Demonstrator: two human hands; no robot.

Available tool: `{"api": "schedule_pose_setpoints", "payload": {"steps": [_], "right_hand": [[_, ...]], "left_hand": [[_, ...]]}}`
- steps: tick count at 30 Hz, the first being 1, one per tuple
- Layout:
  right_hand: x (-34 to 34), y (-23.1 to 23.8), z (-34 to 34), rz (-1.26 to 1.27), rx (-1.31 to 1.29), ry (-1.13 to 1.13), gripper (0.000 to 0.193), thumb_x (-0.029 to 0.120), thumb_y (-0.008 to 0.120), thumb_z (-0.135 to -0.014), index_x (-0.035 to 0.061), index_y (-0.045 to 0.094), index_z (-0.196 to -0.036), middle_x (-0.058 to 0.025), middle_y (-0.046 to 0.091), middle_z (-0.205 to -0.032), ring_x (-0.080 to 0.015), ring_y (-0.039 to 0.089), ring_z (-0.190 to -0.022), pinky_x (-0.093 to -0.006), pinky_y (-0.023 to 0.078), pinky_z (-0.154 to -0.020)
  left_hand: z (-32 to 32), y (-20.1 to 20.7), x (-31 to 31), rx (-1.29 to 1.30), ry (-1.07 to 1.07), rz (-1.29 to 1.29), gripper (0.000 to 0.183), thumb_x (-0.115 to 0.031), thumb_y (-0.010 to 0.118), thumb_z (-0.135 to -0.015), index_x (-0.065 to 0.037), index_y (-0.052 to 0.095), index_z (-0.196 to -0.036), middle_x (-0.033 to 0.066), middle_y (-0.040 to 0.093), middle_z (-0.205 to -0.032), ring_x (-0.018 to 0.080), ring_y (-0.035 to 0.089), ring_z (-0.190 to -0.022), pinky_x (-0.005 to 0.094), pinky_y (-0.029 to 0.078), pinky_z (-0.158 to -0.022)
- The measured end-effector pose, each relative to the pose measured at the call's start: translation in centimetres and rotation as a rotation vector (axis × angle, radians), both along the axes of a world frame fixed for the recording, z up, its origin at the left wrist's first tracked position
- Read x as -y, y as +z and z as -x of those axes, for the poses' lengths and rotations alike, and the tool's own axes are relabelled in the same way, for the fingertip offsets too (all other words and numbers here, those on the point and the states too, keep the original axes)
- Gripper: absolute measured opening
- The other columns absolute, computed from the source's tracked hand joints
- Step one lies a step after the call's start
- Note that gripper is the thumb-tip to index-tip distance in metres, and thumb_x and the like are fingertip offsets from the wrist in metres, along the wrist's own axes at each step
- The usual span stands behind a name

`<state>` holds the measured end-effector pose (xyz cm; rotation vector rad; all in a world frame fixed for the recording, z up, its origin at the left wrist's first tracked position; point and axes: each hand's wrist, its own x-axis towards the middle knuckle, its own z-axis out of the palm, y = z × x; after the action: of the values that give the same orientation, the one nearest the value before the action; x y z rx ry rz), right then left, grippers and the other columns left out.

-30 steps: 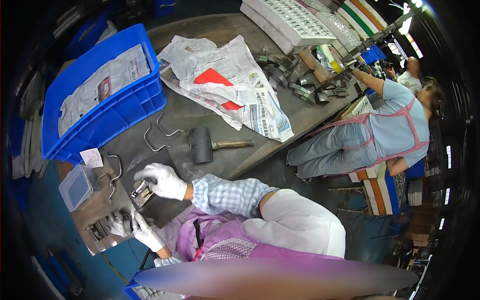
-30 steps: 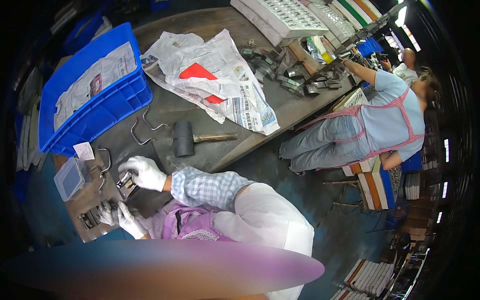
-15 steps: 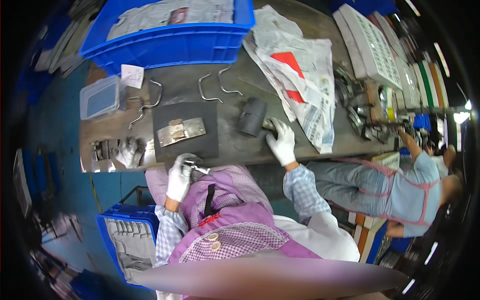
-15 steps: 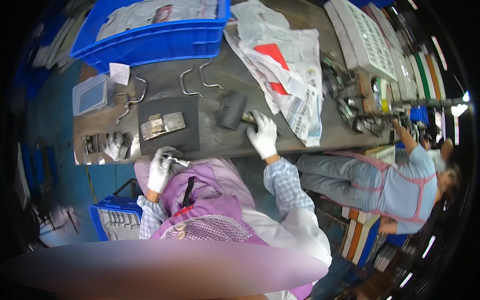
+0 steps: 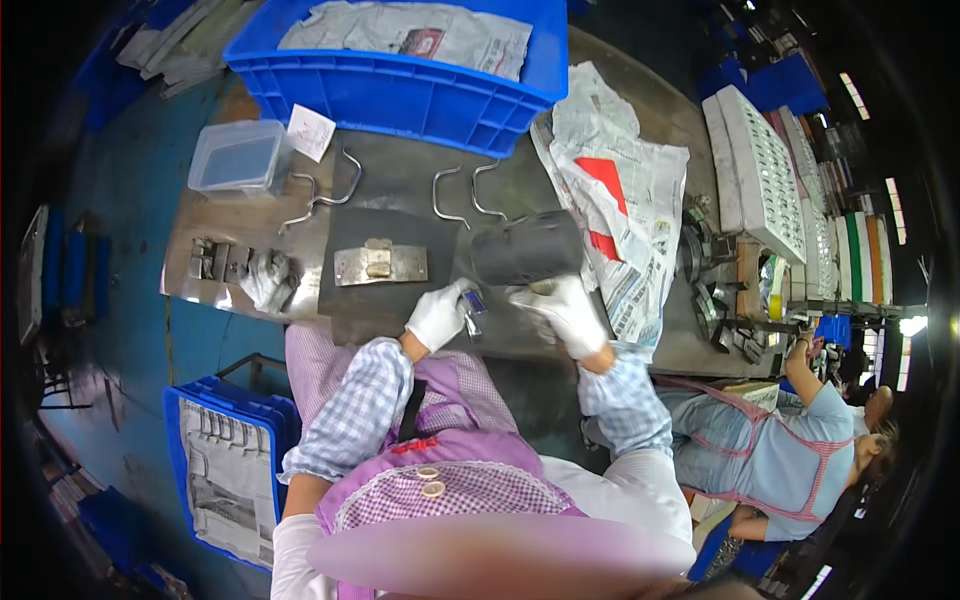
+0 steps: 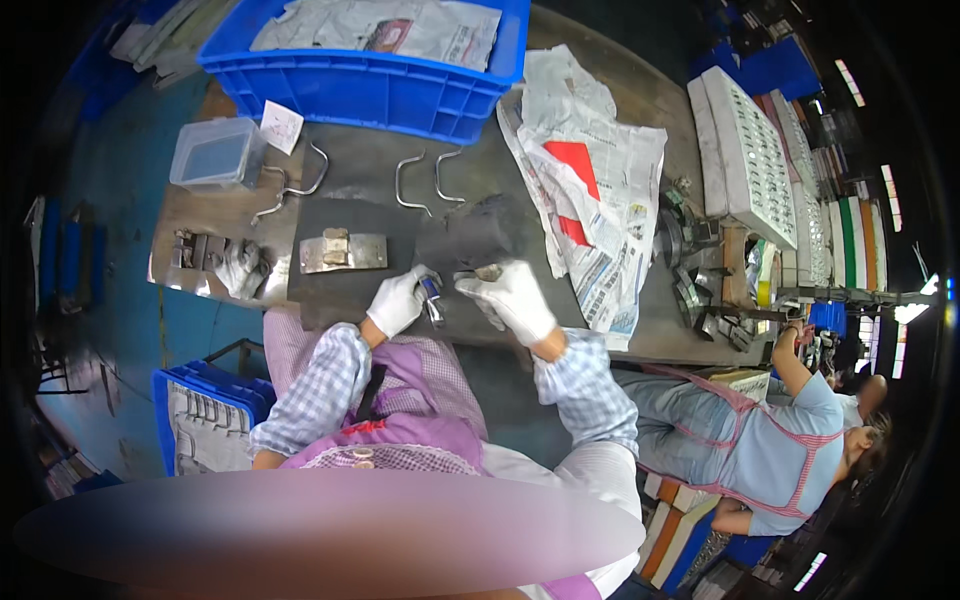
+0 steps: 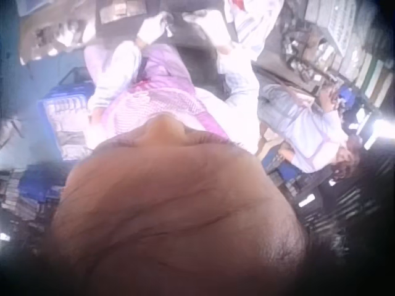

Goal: The person assembles metal handles by fitting metal bolts into components and tapping them together with a rubber mallet.

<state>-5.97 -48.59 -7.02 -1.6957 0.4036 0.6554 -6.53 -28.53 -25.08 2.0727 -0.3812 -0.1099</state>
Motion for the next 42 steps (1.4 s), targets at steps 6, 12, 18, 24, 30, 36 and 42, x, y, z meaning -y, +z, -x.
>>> {"api": "schedule_pose_setpoints", "payload": {"steps": [6, 12, 18, 24, 30, 36, 42], "right_hand": [[1.9, 0.9, 4.7, 0.749, 0.838, 0.550, 0.022, 0.020, 0.072, -0.091, 0.0033, 0.072, -0.106, -0.0110, 0.074, -0.093, -0.0266, 0.070, -0.073, -0.0374, 0.055, -0.065], [3.9, -1.0, 5.3, 0.626, 0.913, 0.370, 0.029, 0.019, 0.074, -0.076, 0.0044, 0.074, -0.101, -0.0161, 0.071, -0.077, -0.0353, 0.070, -0.067, -0.0461, 0.054, -0.062], [8.8, -9.4, 2.5, 1.213, 0.622, 0.203, 0.042, 0.020, 0.077, -0.078, 0.0116, 0.074, -0.118, -0.0151, 0.073, -0.088, -0.0353, 0.070, -0.081, -0.0459, 0.056, -0.074], [-4.5, -2.9, 3.5, 0.573, 0.997, 0.360, 0.049, 0.008, 0.079, -0.077, 0.0085, 0.069, -0.125, -0.0118, 0.070, -0.112, -0.0345, 0.069, -0.099, -0.0430, 0.057, -0.084], [-12.6, -6.8, 0.6, 0.263, 1.145, 0.327, 0.028, 0.008, 0.081, -0.082, 0.0023, 0.073, -0.107, -0.0121, 0.071, -0.100, -0.0271, 0.071, -0.080, -0.0374, 0.057, -0.069], [-13.0, -11.1, -3.9, 0.124, 0.555, 0.232, 0.030, 0.008, 0.075, -0.089, 0.0017, 0.071, -0.118, -0.0108, 0.069, -0.092, -0.0188, 0.066, -0.075, -0.0328, 0.053, -0.068], [-11.9, -10.0, -4.6, 0.256, 0.829, 0.259, 0.047, 0.009, 0.073, -0.090, 0.0057, 0.063, -0.136, -0.0153, 0.064, -0.133, -0.0253, 0.067, -0.104, -0.0355, 0.054, -0.088]], "left_hand": [[-0.1, 1.9, 0.1, 0.000, -0.003, 0.013, 0.019, -0.008, 0.062, -0.093, -0.013, 0.063, -0.112, 0.0161, 0.073, -0.093, 0.0376, 0.071, -0.085, 0.0492, 0.057, -0.075], [-0.2, -0.4, 0.4, -0.011, 0.075, 0.038, 0.018, -0.011, 0.063, -0.092, -0.012, 0.065, -0.110, 0.0177, 0.073, -0.094, 0.0389, 0.071, -0.088, 0.0500, 0.057, -0.079], [2.1, 6.6, -2.9, -0.386, 0.093, 0.134, 0.032, -0.033, 0.076, -0.089, -0.005, 0.068, -0.103, 0.0182, 0.073, -0.083, 0.0375, 0.073, -0.082, 0.0454, 0.058, -0.073], [6.4, 11.1, -7.1, -0.692, 0.504, 0.910, 0.031, -0.032, 0.073, -0.099, -0.003, 0.065, -0.095, 0.0052, 0.070, -0.070, 0.0059, 0.051, -0.046, 0.0252, 0.041, -0.044], [5.4, 8.7, -10.4, -0.739, 0.549, 1.497, 0.048, -0.040, 0.063, -0.103, 0.002, 0.061, -0.126, 0.0146, 0.074, -0.111, 0.0137, 0.068, -0.082, 0.0294, 0.055, -0.072], [2.8, 6.2, -15.0, 0.011, 0.744, 0.131, 0.041, -0.028, 0.064, -0.103, 0.000, 0.062, -0.133, 0.0179, 0.068, -0.129, 0.0314, 0.066, -0.115, 0.0402, 0.052, -0.101], [0.9, 4.3, -13.3, 0.187, 0.452, -0.347, 0.073, -0.031, 0.068, -0.096, 0.002, 0.038, -0.153, 0.0265, 0.044, -0.154, 0.0429, 0.044, -0.142, 0.0495, 0.033, -0.120]]}}
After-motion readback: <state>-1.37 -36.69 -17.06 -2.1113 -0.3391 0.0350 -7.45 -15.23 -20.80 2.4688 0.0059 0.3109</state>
